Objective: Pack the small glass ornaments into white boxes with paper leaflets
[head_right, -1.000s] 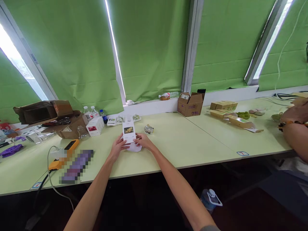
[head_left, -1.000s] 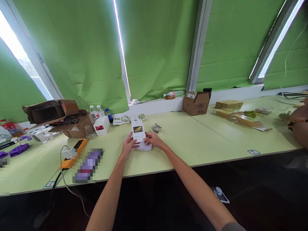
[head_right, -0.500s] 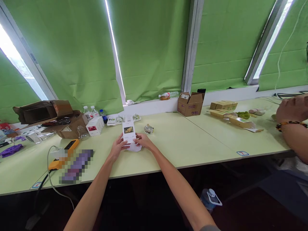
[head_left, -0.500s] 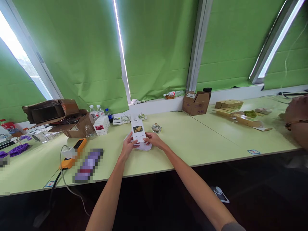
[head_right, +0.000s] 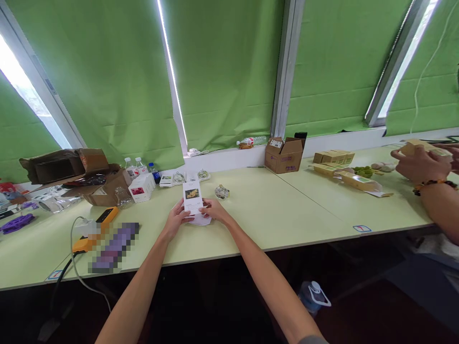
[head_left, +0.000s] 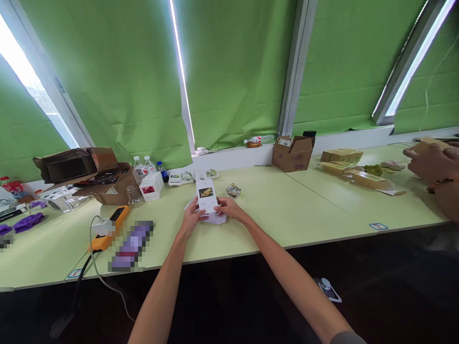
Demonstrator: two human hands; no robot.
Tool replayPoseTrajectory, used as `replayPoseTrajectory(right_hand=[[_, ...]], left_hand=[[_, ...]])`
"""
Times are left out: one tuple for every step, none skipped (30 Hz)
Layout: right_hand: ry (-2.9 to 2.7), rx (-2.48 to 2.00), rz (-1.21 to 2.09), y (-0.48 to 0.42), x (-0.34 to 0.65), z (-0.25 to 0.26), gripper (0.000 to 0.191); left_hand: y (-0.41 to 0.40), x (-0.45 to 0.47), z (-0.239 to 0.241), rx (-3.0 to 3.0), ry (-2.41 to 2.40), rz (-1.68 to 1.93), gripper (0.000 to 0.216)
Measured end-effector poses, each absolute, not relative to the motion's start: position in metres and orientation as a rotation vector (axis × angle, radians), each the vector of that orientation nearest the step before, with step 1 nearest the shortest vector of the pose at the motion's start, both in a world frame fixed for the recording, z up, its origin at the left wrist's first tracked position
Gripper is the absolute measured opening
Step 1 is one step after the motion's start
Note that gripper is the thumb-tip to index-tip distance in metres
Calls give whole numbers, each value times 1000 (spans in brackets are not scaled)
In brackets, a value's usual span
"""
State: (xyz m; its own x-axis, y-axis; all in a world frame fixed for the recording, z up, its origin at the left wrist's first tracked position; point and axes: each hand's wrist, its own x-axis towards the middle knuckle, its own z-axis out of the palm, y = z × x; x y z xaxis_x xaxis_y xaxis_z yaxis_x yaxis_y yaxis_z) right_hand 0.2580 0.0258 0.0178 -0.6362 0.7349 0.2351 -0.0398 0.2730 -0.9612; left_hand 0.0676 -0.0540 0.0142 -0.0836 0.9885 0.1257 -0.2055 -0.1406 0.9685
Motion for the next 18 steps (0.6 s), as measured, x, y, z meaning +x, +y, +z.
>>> replayPoseTrajectory(right_hand=[[-1855,-627,1432,26,258,18,47],[-1855,-627,1438,26,258,18,47],[-1852,-630,1447,26,258,18,48],[-1847,-638,1459,26,258,18,50],[-1836,-648,1474,26,258,18,54],[-1820,-660,1488,25,258,18,59],[-1798,-673,1499,25,258,17,66],[-1775,-684,1505,25,257,17,73],[-1756,-689,1510,24,257,17,80],[-1745,-688,1515,24,257,17,84],[-1741,-683,1520,24,257,18,86],[-1745,-675,1525,23,257,18,87],[-1753,-664,1530,23,257,18,86],[-1761,-655,1532,23,257,19,85],[-1767,-649,1533,23,257,19,83],[-1771,-646,1530,23,257,19,82],[-1775,-644,1527,23,257,19,80],[-1781,-639,1525,23,257,19,78]], left_hand=[[-54,67,14,1110,1033,1452,88],[-54,67,14,1108,1034,1451,87],[-54,67,14,1104,1034,1451,87],[-54,67,14,1100,1032,1451,87],[-54,67,14,1097,1030,1450,87],[-54,67,14,1095,1028,1447,87],[-54,67,14,1095,1026,1446,86],[-54,67,14,1097,1024,1445,86],[-55,67,14,1101,1022,1443,85],[-55,67,15,1108,1019,1440,83],[-55,67,15,1114,1015,1438,83],[-55,67,16,1119,1012,1435,82],[-56,67,16,1122,1009,1434,82],[-56,67,16,1123,1007,1433,82],[-56,67,16,1122,1006,1434,82],[-55,67,15,1119,1007,1435,82],[-55,67,15,1116,1009,1437,83],[-55,67,14,1115,1010,1437,84]])
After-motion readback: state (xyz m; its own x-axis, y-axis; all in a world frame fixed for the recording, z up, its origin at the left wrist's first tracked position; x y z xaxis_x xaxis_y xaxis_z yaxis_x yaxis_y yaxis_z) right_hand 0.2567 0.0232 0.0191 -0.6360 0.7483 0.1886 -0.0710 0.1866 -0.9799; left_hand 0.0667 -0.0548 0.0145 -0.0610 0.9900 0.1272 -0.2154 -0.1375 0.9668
